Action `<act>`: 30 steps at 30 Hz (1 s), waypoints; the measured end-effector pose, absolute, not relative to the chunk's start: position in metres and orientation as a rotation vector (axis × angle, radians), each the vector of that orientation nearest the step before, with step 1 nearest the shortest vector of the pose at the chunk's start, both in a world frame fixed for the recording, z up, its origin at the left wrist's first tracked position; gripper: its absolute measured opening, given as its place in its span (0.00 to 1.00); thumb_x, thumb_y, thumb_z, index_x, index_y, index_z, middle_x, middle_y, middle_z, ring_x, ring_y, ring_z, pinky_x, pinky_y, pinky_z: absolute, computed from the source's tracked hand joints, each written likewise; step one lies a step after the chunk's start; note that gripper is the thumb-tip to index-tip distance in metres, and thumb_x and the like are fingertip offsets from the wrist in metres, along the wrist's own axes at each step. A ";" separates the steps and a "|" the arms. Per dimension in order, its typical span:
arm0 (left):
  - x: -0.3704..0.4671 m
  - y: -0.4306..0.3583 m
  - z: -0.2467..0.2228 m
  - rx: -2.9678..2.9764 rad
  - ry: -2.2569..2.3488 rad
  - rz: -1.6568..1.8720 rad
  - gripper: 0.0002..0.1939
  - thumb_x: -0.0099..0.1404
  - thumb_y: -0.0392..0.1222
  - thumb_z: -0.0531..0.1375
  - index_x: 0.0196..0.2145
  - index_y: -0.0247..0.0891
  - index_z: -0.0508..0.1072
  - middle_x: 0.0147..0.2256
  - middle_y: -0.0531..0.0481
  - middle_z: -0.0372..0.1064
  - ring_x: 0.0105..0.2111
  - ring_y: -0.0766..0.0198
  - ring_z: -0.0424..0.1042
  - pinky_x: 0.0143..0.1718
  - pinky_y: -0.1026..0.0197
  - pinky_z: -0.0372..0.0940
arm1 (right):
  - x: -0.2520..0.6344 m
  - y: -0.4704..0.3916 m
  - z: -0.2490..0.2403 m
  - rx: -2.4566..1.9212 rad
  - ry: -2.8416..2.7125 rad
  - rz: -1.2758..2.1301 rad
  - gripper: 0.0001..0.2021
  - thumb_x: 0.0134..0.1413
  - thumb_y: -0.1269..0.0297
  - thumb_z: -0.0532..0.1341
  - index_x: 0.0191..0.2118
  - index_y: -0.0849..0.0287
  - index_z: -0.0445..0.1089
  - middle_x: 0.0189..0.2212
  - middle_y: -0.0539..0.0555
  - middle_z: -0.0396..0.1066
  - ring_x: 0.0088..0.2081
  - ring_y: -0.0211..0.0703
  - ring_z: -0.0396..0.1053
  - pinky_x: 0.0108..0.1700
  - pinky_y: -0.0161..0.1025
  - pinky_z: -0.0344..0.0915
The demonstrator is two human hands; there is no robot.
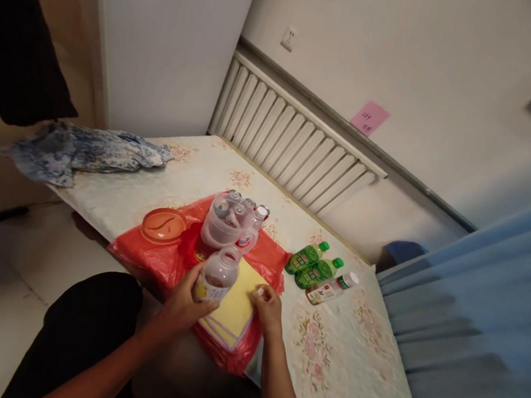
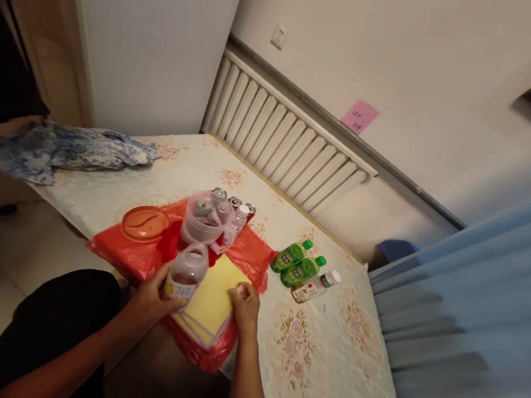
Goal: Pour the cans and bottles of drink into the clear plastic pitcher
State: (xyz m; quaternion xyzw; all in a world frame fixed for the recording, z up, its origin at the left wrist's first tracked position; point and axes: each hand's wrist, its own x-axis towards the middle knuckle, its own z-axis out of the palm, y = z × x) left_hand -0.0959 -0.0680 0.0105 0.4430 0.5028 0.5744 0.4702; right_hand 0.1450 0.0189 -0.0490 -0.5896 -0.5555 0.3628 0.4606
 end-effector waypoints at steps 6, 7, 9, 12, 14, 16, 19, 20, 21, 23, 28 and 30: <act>-0.049 -0.070 -0.007 1.166 1.027 1.257 0.44 0.44 0.44 0.68 0.59 0.37 0.64 0.52 0.43 0.74 0.52 0.46 0.74 0.52 0.50 0.70 | 0.164 -0.012 0.011 -1.069 -0.802 1.287 0.25 0.34 0.57 0.77 0.42 0.58 0.74 0.32 0.49 0.75 0.32 0.39 0.73 0.39 0.39 0.72; -0.043 -0.072 -0.007 1.196 1.042 1.239 0.43 0.43 0.43 0.68 0.59 0.38 0.64 0.53 0.43 0.74 0.52 0.46 0.73 0.52 0.51 0.70 | 0.165 -0.016 0.025 -1.012 -0.780 1.296 0.25 0.34 0.58 0.77 0.41 0.58 0.75 0.33 0.50 0.75 0.33 0.39 0.74 0.40 0.39 0.72; -0.033 -0.075 -0.005 1.263 1.090 1.214 0.42 0.43 0.40 0.67 0.58 0.39 0.66 0.53 0.44 0.74 0.53 0.46 0.72 0.54 0.51 0.68 | 0.165 -0.023 0.051 -0.908 -0.766 1.279 0.23 0.36 0.58 0.77 0.40 0.58 0.75 0.35 0.51 0.76 0.33 0.39 0.74 0.41 0.40 0.72; -0.021 -0.082 0.005 1.354 1.083 1.163 0.40 0.43 0.38 0.67 0.56 0.39 0.67 0.52 0.45 0.74 0.52 0.47 0.72 0.53 0.52 0.68 | 0.160 -0.035 0.078 -0.797 -0.796 1.203 0.19 0.39 0.58 0.76 0.38 0.57 0.74 0.35 0.50 0.75 0.35 0.39 0.74 0.42 0.39 0.71; -0.016 -0.086 0.013 1.401 1.039 1.123 0.38 0.44 0.38 0.67 0.56 0.39 0.68 0.51 0.45 0.75 0.51 0.47 0.73 0.51 0.53 0.68 | 0.156 -0.043 0.087 -0.796 -0.871 1.125 0.16 0.40 0.60 0.75 0.37 0.57 0.75 0.34 0.49 0.75 0.35 0.39 0.73 0.42 0.37 0.69; -0.012 -0.088 0.018 1.425 1.013 1.100 0.37 0.45 0.39 0.66 0.55 0.38 0.68 0.50 0.45 0.75 0.51 0.48 0.73 0.51 0.54 0.68 | 0.154 -0.050 0.089 -0.830 -0.970 1.072 0.14 0.40 0.63 0.73 0.36 0.57 0.75 0.33 0.49 0.75 0.35 0.40 0.72 0.41 0.37 0.68; -0.009 -0.089 0.019 1.452 1.010 1.089 0.36 0.46 0.38 0.65 0.55 0.38 0.68 0.50 0.46 0.75 0.51 0.49 0.72 0.52 0.54 0.67 | 0.156 -0.059 0.088 -0.868 -1.083 1.046 0.12 0.41 0.64 0.72 0.35 0.58 0.74 0.32 0.50 0.75 0.35 0.42 0.72 0.40 0.38 0.68; -0.008 -0.089 0.018 1.463 1.009 1.082 0.37 0.46 0.38 0.65 0.56 0.39 0.67 0.50 0.46 0.75 0.51 0.49 0.72 0.52 0.54 0.68 | 0.158 -0.061 0.087 -0.874 -1.105 1.040 0.12 0.41 0.64 0.71 0.34 0.58 0.74 0.32 0.50 0.75 0.35 0.42 0.72 0.40 0.38 0.68; -0.007 -0.089 0.017 1.472 1.010 1.073 0.37 0.46 0.38 0.65 0.57 0.39 0.67 0.50 0.46 0.74 0.50 0.49 0.72 0.52 0.54 0.68 | 0.160 -0.063 0.087 -0.879 -1.123 1.034 0.11 0.42 0.64 0.71 0.34 0.58 0.73 0.32 0.50 0.75 0.35 0.42 0.72 0.40 0.38 0.68; -0.006 -0.088 0.016 1.479 1.013 1.053 0.39 0.45 0.38 0.64 0.58 0.38 0.66 0.51 0.46 0.74 0.50 0.50 0.73 0.51 0.54 0.68 | 0.164 -0.065 0.086 -0.885 -1.150 1.026 0.12 0.42 0.65 0.71 0.35 0.58 0.73 0.33 0.50 0.75 0.36 0.43 0.72 0.40 0.38 0.68; -0.003 -0.089 0.019 1.477 1.040 1.053 0.38 0.45 0.38 0.64 0.56 0.38 0.67 0.51 0.45 0.74 0.49 0.50 0.73 0.49 0.55 0.68 | 0.172 -0.068 0.086 -0.943 -1.195 0.989 0.12 0.42 0.64 0.71 0.36 0.57 0.74 0.35 0.52 0.76 0.38 0.45 0.74 0.42 0.40 0.69; -0.002 -0.089 0.020 1.482 1.056 1.042 0.36 0.45 0.39 0.64 0.55 0.38 0.67 0.49 0.45 0.75 0.47 0.50 0.73 0.49 0.54 0.69 | 0.173 -0.069 0.086 -0.983 -1.220 0.961 0.13 0.43 0.63 0.72 0.37 0.57 0.74 0.35 0.52 0.77 0.39 0.45 0.74 0.43 0.40 0.69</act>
